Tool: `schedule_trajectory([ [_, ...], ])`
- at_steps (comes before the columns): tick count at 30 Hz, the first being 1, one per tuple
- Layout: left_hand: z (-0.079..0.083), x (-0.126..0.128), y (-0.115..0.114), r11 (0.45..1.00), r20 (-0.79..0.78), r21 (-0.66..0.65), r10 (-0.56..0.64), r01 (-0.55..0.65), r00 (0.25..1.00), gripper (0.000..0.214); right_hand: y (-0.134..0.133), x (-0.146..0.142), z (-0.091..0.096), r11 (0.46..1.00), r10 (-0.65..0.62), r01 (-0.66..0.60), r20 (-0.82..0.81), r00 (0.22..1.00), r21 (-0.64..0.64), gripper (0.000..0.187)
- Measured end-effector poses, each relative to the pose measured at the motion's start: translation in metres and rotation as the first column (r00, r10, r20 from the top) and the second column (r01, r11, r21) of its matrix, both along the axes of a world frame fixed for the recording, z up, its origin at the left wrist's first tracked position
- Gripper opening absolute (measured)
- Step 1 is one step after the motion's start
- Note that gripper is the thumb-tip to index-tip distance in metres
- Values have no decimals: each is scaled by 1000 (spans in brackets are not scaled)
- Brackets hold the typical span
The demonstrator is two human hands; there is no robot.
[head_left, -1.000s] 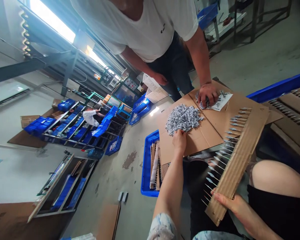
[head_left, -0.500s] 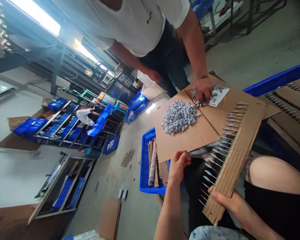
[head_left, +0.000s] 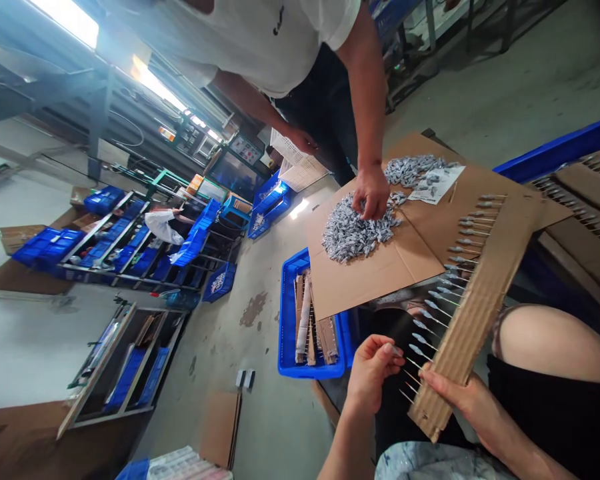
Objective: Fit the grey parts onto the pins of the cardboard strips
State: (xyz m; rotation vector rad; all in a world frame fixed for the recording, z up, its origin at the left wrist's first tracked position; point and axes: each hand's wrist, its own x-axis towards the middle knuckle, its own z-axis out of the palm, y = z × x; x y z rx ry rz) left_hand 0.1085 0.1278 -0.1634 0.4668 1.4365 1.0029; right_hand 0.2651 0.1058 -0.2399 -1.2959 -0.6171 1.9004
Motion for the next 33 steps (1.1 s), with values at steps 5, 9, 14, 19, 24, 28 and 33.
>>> schedule_trajectory([
  [5,0,7,0,1000,15,-4,2,-2,1000,37,0,1,3,999,-32,32,-36,999,1,21],
  [9,-1,10,-1,1000,24,-6,-19,19,1000,35,1,1,2,999,-38,37,-18,999,-13,21],
  [14,-1,13,-2,999,33,-18,-30,31,999,36,2,0,3,998,-55,55,-4,998,-21,20],
  [19,0,19,-2,1000,56,-11,-12,12,998,35,7,1,16,991,-114,114,3,993,-72,21],
  [24,-3,24,-2,1000,75,-6,1,-1,997,35,9,1,18,984,-146,147,17,989,-100,21],
  [28,-10,23,-1,1000,104,5,12,-13,995,34,10,-1,14,989,-131,132,17,991,-64,22],
  [33,-8,19,6,998,103,63,26,-32,994,31,12,0,22,999,-35,35,-42,999,6,27],
])
